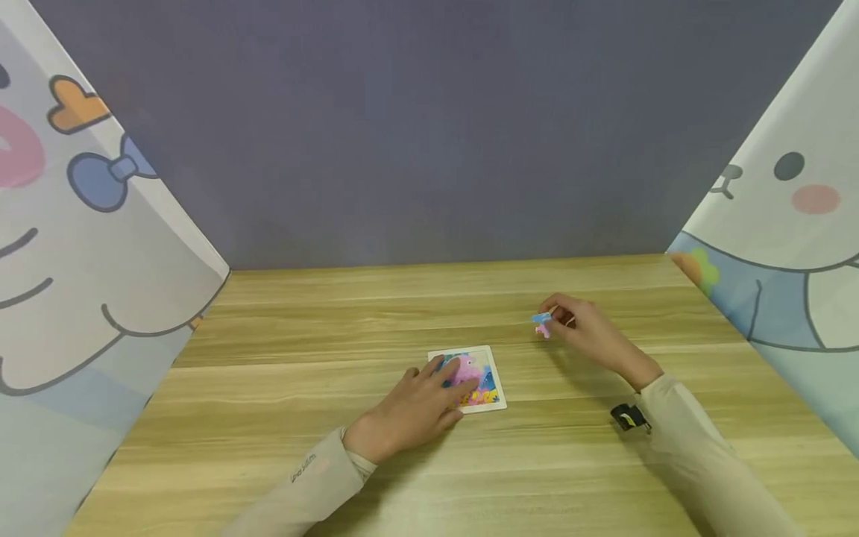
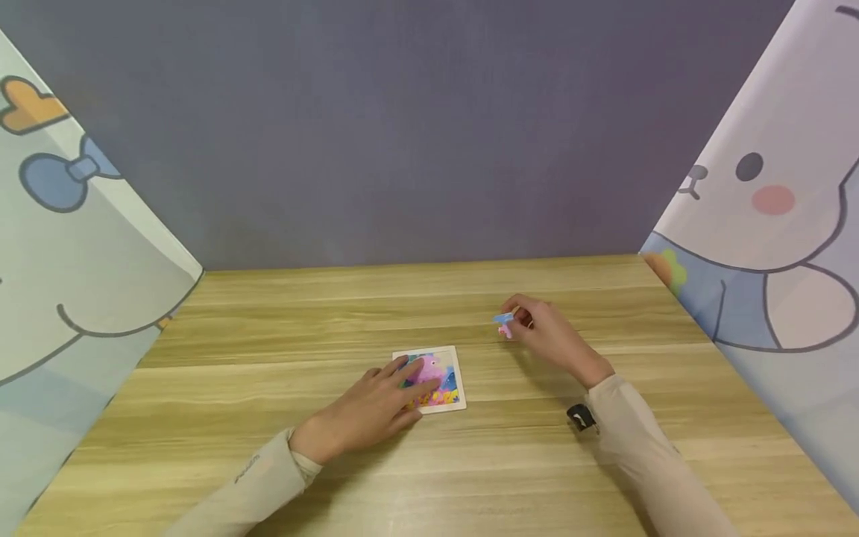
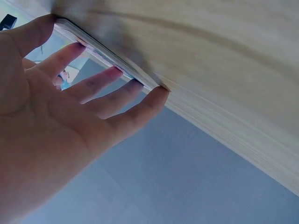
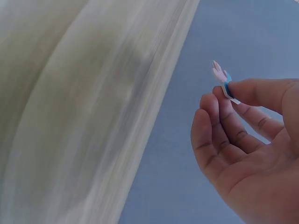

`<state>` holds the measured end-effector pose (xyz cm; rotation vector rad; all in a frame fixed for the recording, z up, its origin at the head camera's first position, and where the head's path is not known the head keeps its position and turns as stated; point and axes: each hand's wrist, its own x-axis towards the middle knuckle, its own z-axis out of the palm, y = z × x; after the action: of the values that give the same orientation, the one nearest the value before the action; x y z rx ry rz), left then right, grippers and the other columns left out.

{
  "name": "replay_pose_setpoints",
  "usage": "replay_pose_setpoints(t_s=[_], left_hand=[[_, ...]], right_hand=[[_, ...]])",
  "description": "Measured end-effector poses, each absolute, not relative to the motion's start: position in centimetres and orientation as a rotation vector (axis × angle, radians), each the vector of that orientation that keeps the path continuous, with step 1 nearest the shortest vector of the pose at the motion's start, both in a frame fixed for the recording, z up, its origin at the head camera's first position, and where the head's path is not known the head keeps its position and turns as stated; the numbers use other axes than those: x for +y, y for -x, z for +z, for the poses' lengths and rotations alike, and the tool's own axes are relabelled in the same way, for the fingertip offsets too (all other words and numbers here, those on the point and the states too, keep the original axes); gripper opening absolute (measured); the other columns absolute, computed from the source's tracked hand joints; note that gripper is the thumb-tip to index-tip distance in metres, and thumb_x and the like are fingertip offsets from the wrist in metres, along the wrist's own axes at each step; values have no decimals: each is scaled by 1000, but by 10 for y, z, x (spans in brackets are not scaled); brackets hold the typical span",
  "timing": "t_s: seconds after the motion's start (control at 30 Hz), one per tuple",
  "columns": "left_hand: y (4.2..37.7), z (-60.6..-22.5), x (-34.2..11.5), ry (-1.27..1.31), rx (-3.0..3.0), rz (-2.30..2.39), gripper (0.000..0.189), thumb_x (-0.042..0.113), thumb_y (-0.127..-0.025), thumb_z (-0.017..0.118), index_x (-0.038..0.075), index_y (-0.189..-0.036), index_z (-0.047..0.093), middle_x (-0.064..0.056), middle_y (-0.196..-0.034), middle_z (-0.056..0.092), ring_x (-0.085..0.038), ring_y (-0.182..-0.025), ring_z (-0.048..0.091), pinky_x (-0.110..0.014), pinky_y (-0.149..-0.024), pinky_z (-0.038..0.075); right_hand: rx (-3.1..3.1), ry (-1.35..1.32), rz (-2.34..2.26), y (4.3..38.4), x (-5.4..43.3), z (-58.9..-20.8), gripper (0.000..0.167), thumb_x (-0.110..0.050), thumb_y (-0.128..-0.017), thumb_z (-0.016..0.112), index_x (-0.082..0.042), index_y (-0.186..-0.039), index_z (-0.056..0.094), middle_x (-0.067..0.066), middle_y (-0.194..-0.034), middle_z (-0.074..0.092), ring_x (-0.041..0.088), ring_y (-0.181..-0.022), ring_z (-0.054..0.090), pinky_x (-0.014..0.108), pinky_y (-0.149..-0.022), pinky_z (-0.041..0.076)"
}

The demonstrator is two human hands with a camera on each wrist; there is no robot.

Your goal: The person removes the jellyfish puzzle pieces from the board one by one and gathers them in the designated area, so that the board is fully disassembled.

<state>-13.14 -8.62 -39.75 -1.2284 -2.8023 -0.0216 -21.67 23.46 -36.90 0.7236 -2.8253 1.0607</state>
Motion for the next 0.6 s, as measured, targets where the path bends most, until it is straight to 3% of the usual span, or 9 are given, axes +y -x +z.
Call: replay_pose_setpoints(t_s=[0.43,0.6], left_hand=[[129,-396,-84,1203,-2783,16,48,39,-102,56,23,-147,51,-18,-146,51,-41,-132,50,-53,-88,54],[130,-396,-85,1214,-2767,29,48,39,-101,57,23,-147,51,-18,-145,51,-41,-131,51,-53,-87,55]], right_hand=[[-2830,-670,1044,229,270,-378,19,-3,-97,63,3,-114,64,9,-88,69,20,-80,64,29,-68,51],[-2897,-633,1035,230,279,-379,16,0,-95,63,6,-110,64,10,-84,70,17,-73,63,27,-60,48]])
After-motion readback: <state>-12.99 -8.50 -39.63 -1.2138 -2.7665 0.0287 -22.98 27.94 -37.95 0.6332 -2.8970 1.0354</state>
